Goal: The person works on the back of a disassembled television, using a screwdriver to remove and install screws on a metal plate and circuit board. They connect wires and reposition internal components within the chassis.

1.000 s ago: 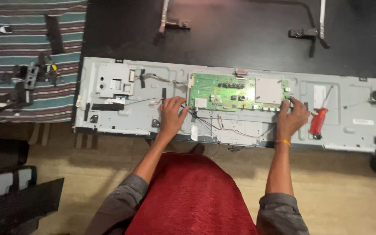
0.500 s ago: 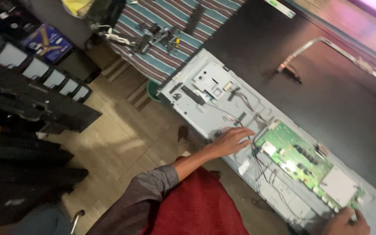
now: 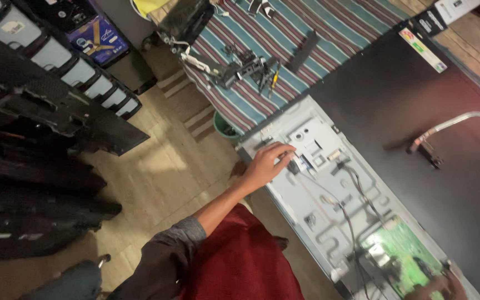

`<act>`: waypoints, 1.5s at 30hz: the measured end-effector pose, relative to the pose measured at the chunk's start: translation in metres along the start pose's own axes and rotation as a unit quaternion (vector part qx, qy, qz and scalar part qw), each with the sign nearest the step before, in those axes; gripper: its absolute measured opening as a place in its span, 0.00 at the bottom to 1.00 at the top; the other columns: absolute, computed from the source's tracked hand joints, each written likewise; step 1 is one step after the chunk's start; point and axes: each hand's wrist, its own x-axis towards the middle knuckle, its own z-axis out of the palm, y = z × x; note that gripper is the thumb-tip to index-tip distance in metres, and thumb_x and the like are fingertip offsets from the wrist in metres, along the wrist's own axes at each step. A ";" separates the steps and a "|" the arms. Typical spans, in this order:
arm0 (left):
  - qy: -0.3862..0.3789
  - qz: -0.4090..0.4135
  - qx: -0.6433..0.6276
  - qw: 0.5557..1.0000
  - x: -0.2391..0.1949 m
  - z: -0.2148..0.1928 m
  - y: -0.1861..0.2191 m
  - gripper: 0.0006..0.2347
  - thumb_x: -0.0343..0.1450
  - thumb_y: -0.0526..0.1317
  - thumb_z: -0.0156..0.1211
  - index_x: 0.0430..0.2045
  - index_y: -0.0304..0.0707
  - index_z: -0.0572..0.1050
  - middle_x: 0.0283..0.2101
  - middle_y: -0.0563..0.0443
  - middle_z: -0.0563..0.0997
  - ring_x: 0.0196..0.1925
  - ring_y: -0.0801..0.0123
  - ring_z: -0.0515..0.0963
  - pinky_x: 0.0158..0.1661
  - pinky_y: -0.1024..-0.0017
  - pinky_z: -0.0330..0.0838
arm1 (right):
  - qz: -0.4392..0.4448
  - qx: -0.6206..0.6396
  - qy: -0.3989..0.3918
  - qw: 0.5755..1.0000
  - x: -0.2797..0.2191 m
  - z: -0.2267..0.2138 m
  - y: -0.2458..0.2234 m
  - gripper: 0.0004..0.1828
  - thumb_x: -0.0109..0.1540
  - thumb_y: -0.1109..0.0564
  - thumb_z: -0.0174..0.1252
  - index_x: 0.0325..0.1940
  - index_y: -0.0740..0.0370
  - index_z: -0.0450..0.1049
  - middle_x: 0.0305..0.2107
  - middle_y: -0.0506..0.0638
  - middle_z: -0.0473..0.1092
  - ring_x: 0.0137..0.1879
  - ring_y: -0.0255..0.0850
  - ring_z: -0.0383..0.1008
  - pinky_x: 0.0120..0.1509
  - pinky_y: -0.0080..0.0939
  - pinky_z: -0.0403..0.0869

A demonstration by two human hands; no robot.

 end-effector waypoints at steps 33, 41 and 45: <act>0.045 -0.108 0.292 0.949 0.110 -0.216 -0.216 0.15 0.70 0.29 0.56 0.52 0.30 0.75 0.54 0.35 0.74 0.56 0.43 0.74 0.54 0.54 0.71 | -0.440 0.117 -0.428 0.781 0.022 0.435 -0.499 0.33 0.54 0.74 0.55 0.63 0.61 0.74 0.66 0.57 0.67 0.76 0.53 0.63 0.80 0.49 0.64; 0.102 -0.143 0.206 0.963 0.121 -0.218 -0.217 0.08 0.71 0.28 0.60 0.42 0.32 0.79 0.45 0.36 0.78 0.45 0.47 0.80 0.44 0.59 0.75 | -0.503 0.069 -0.407 0.760 0.011 0.441 -0.484 0.34 0.51 0.74 0.52 0.64 0.72 0.71 0.64 0.61 0.66 0.70 0.55 0.65 0.72 0.50 0.67; 0.175 -0.256 -0.036 0.950 0.120 -0.225 -0.209 0.06 0.70 0.29 0.64 0.39 0.33 0.81 0.37 0.45 0.80 0.33 0.63 0.80 0.35 0.68 0.74 | -0.486 0.083 -0.379 0.783 0.010 0.431 -0.455 0.28 0.53 0.73 0.55 0.59 0.69 0.72 0.61 0.62 0.69 0.68 0.56 0.69 0.72 0.49 0.69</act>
